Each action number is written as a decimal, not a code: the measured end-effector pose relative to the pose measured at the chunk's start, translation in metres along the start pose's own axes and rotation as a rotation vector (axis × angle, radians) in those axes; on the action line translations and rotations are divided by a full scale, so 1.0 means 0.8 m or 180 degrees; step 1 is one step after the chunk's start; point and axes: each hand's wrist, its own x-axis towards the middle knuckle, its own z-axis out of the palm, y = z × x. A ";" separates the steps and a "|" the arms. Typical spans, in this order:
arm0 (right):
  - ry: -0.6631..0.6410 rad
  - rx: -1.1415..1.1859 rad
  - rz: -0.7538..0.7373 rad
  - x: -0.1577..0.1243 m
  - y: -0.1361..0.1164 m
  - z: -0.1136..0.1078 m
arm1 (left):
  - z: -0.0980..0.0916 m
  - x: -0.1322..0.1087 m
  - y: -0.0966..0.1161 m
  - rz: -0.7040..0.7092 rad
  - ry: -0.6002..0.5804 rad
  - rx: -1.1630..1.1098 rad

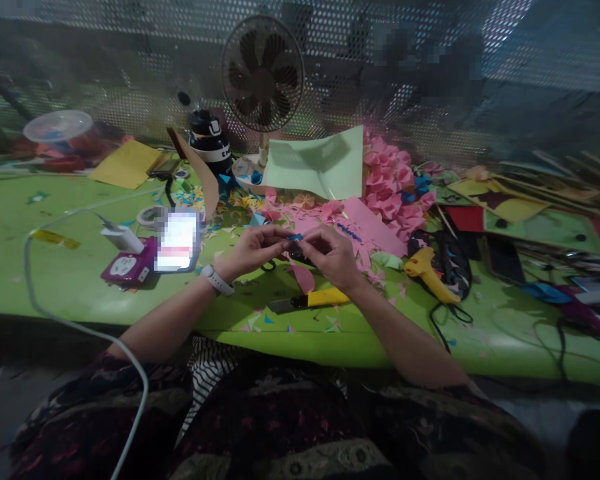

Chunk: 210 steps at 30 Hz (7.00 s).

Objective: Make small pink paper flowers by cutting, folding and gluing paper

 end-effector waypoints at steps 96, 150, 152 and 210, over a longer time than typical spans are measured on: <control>-0.1226 0.0338 0.1499 0.010 -0.013 -0.016 | -0.002 0.011 0.020 -0.0175 0.0970 -0.1191; -0.0963 -0.0222 0.1399 0.008 -0.017 -0.017 | 0.002 0.008 0.027 -0.0405 0.0972 -0.1464; -0.0983 -0.0225 0.1385 0.008 -0.018 -0.017 | 0.001 0.008 0.025 -0.0352 0.1006 -0.1452; -0.1049 0.0014 0.1467 0.010 -0.019 -0.015 | -0.019 0.012 0.013 -0.0297 0.0591 -0.0865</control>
